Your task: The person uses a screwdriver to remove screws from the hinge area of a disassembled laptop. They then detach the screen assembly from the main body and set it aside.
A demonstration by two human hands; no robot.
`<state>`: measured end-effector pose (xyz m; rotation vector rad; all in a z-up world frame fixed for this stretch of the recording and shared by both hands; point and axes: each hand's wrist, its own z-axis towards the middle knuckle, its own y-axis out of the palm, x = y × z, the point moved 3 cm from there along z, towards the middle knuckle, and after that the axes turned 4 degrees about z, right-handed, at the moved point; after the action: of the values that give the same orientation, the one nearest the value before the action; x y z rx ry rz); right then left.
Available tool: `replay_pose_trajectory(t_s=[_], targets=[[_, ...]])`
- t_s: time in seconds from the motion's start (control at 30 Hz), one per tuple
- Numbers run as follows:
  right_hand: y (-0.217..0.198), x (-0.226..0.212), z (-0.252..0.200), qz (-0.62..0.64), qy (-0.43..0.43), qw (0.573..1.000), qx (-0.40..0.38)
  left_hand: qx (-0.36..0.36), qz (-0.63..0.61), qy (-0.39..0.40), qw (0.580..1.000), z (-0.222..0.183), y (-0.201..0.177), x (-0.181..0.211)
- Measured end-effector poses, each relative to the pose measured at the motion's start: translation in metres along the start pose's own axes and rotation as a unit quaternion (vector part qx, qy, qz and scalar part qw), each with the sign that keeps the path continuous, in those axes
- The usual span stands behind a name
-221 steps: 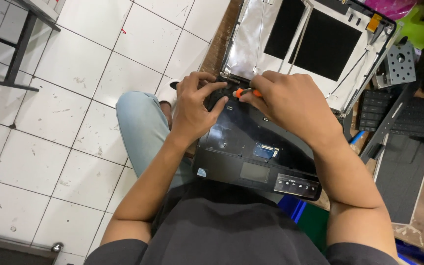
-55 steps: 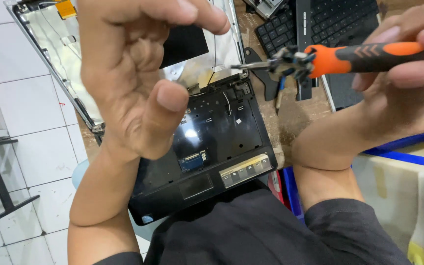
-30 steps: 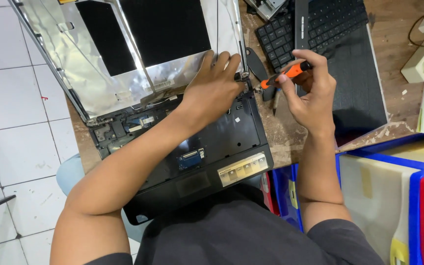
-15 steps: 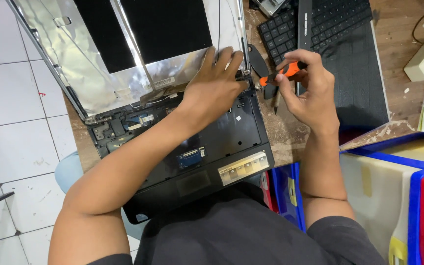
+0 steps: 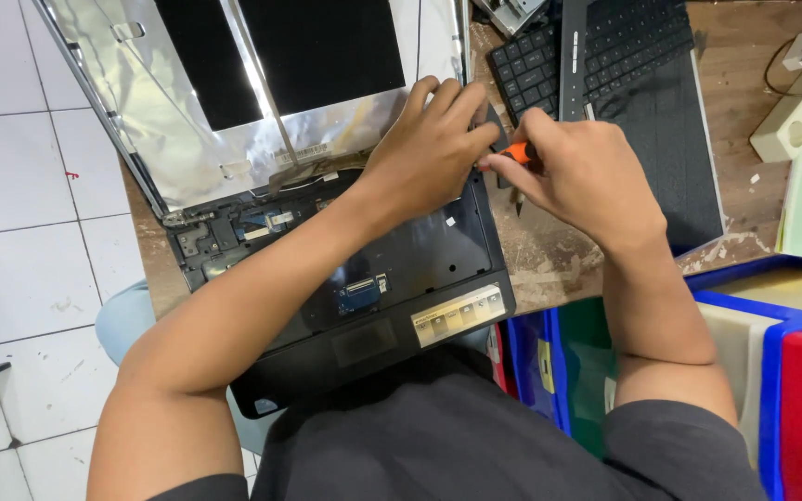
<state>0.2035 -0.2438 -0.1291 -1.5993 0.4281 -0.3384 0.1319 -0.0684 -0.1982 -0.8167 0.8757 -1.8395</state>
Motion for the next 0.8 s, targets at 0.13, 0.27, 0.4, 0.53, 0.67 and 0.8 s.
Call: replay_pose_trajectory(t_s=[0.13,0.27,0.4,0.53,0.67,0.8], targets=[[0.005,-0.001,0.005,-0.121,0.024,0.992,0.024,0.002,-0.272,-0.037,0.962,0.006,-0.018,-0.002],[-0.004,-0.007,0.012,-0.119,0.058,0.991,0.0,0.002,-0.405,-0.054,0.913,0.008,-0.007,0.001],[-0.028,-0.017,0.01,-0.149,-0.016,0.988,-0.041,0.056,-0.424,-0.07,0.901,0.005,0.018,-0.006],[-0.05,-0.02,0.006,-0.035,-0.018,0.996,-0.077,-0.032,-0.387,-0.071,0.919,0.006,0.022,-0.011],[-0.031,-0.012,0.016,-0.042,0.039,0.995,-0.085,-0.095,-0.407,-0.042,0.907,0.005,0.005,-0.006],[-0.013,-0.01,0.02,-0.156,0.038,0.986,-0.041,-0.007,-0.405,-0.115,0.907,0.006,0.016,-0.003]])
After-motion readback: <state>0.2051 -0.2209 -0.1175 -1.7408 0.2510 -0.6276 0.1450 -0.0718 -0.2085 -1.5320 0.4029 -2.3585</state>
